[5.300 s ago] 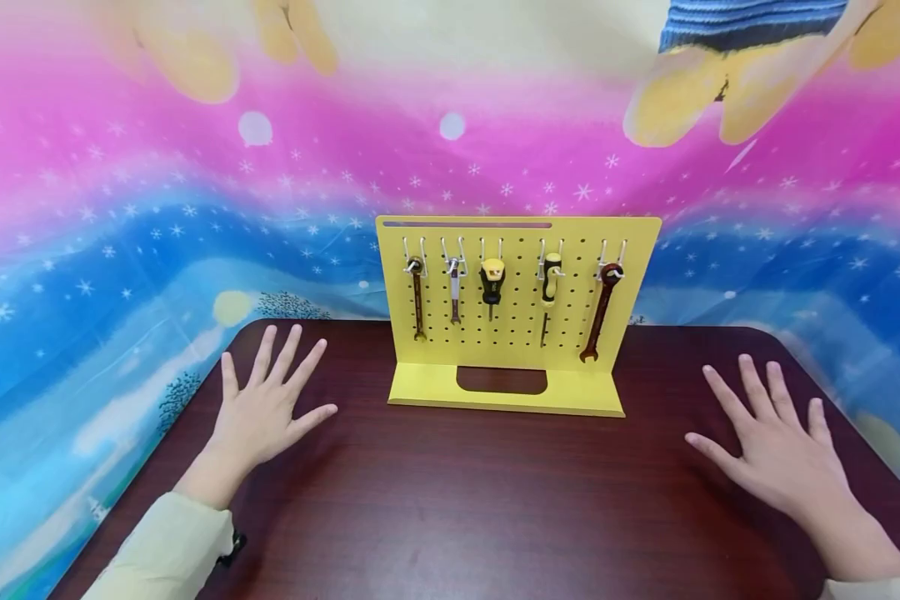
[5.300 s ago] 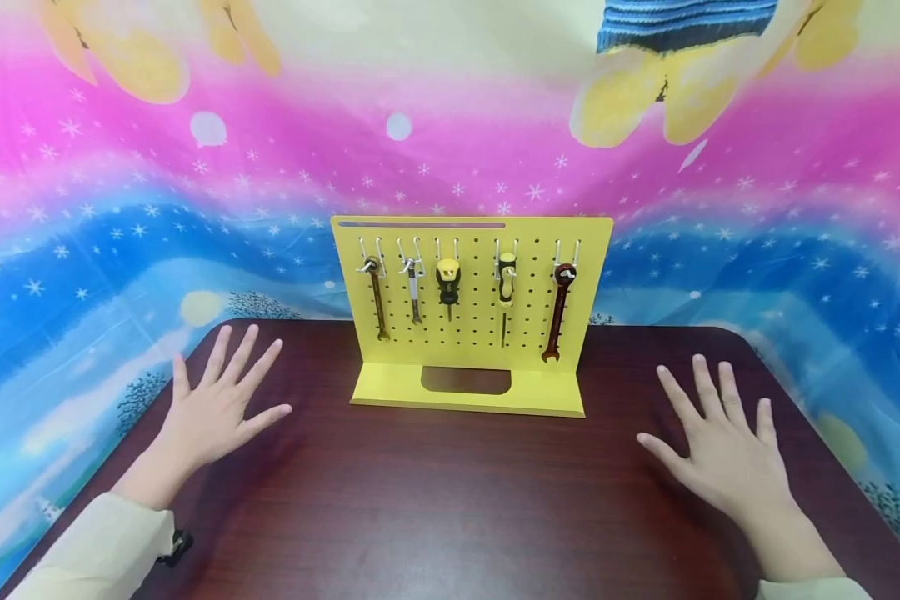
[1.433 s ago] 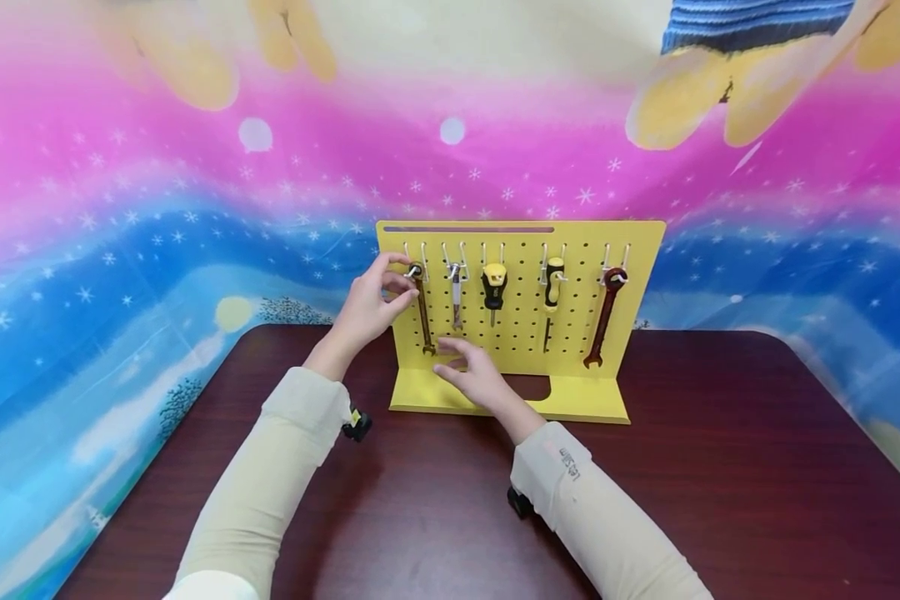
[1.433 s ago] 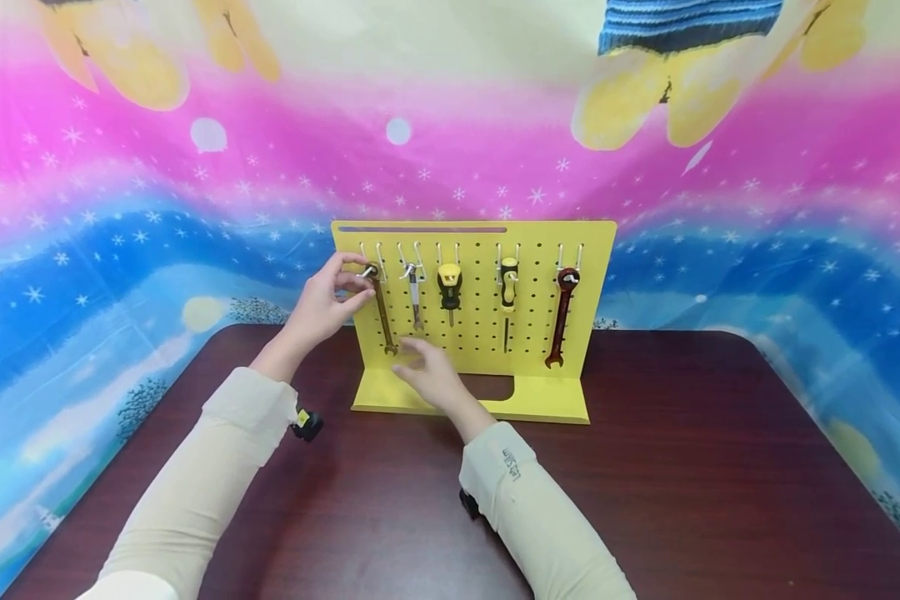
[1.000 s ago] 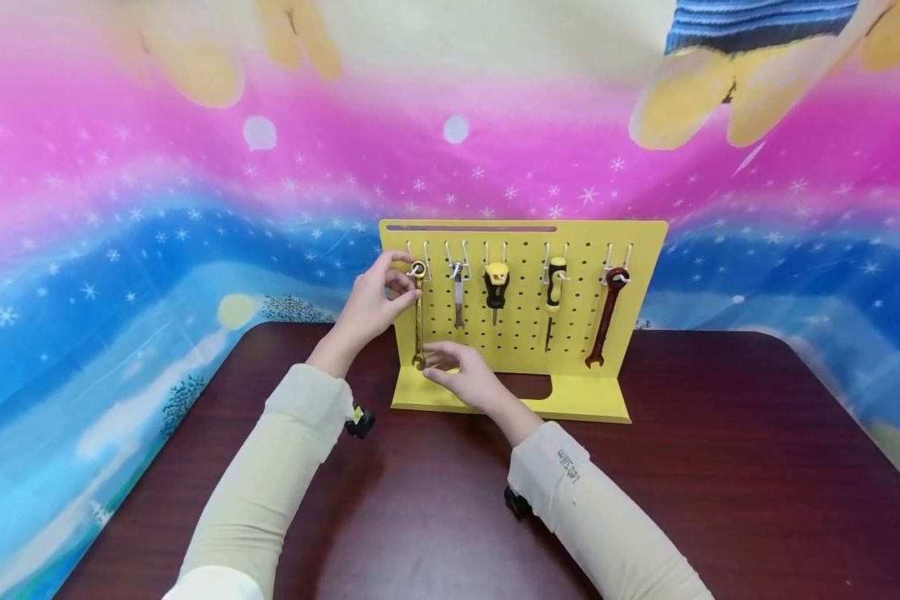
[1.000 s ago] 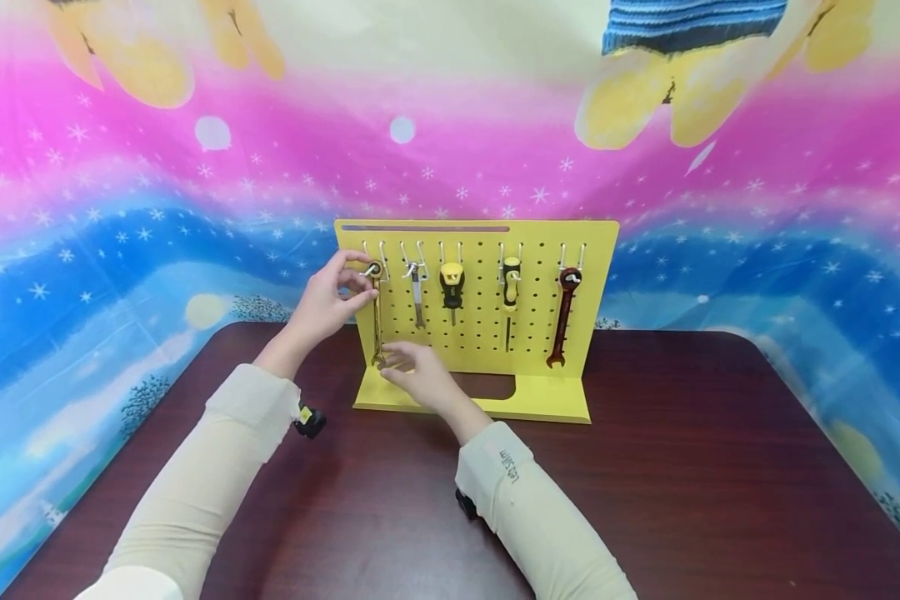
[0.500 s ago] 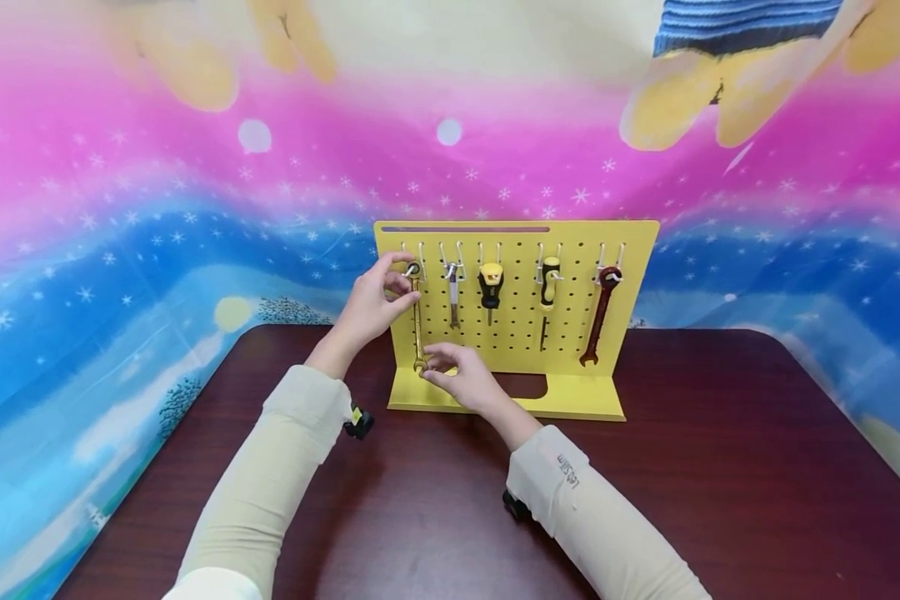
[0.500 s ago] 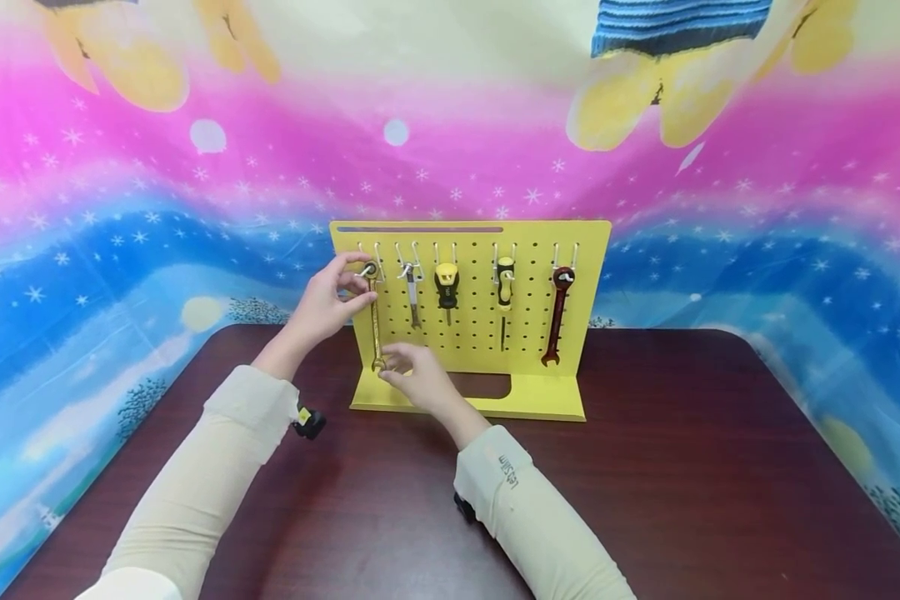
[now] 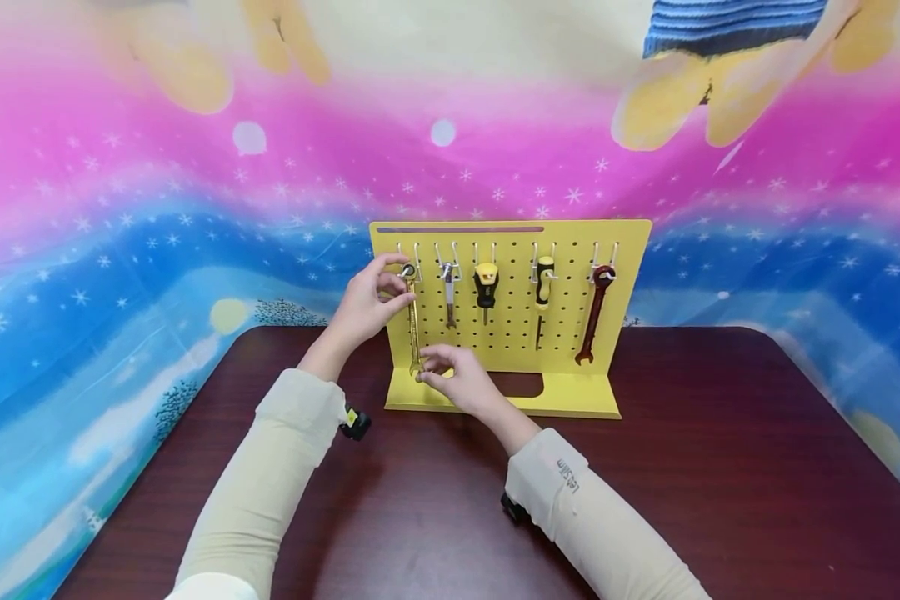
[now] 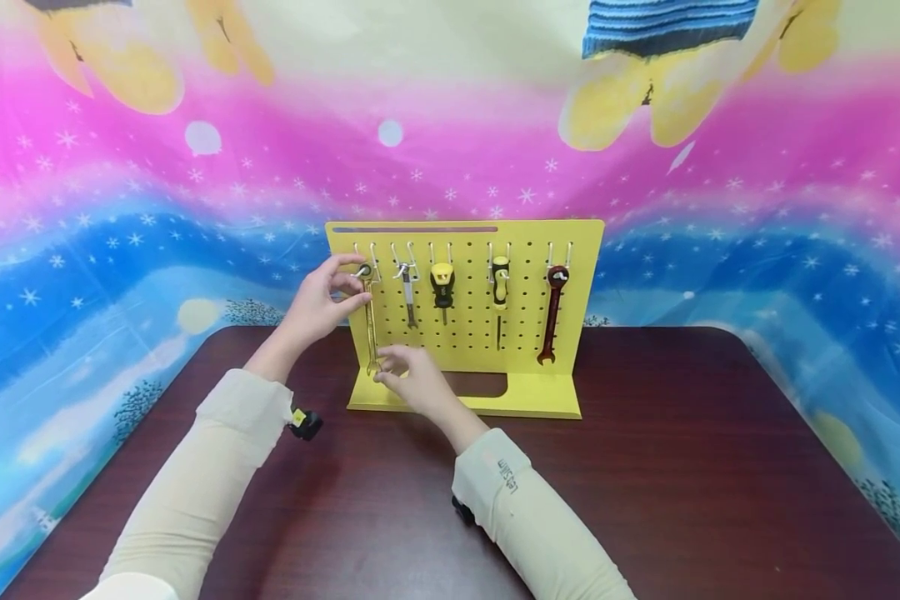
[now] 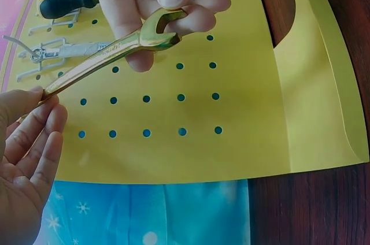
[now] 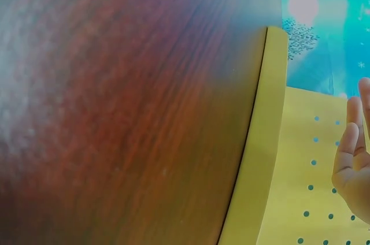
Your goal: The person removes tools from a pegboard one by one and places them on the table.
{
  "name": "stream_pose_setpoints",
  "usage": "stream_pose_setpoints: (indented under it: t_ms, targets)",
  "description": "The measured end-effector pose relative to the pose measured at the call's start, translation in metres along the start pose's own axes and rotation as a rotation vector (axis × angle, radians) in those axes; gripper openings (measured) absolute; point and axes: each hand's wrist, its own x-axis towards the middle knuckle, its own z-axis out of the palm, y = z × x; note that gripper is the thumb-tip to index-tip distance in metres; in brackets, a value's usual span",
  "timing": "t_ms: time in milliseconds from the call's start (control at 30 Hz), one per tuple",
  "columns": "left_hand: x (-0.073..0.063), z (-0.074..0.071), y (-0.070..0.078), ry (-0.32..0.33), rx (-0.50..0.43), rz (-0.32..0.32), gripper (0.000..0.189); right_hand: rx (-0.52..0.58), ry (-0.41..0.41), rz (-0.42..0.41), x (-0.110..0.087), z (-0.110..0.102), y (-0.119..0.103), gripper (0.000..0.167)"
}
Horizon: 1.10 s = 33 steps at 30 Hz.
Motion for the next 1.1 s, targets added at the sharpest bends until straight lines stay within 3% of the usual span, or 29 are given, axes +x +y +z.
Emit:
stream_pose_setpoints:
  t_ms: [433, 1100]
  targets:
    - [-0.006, -0.004, 0.001, -0.004, 0.001, 0.006, 0.052, -0.014, -0.006, -0.038, -0.006, 0.0, -0.003, 0.033]
    - [-0.017, -0.014, 0.014, -0.027, -0.045, 0.02, 0.052, 0.039, -0.023, -0.047, -0.015, 0.001, -0.016, 0.033]
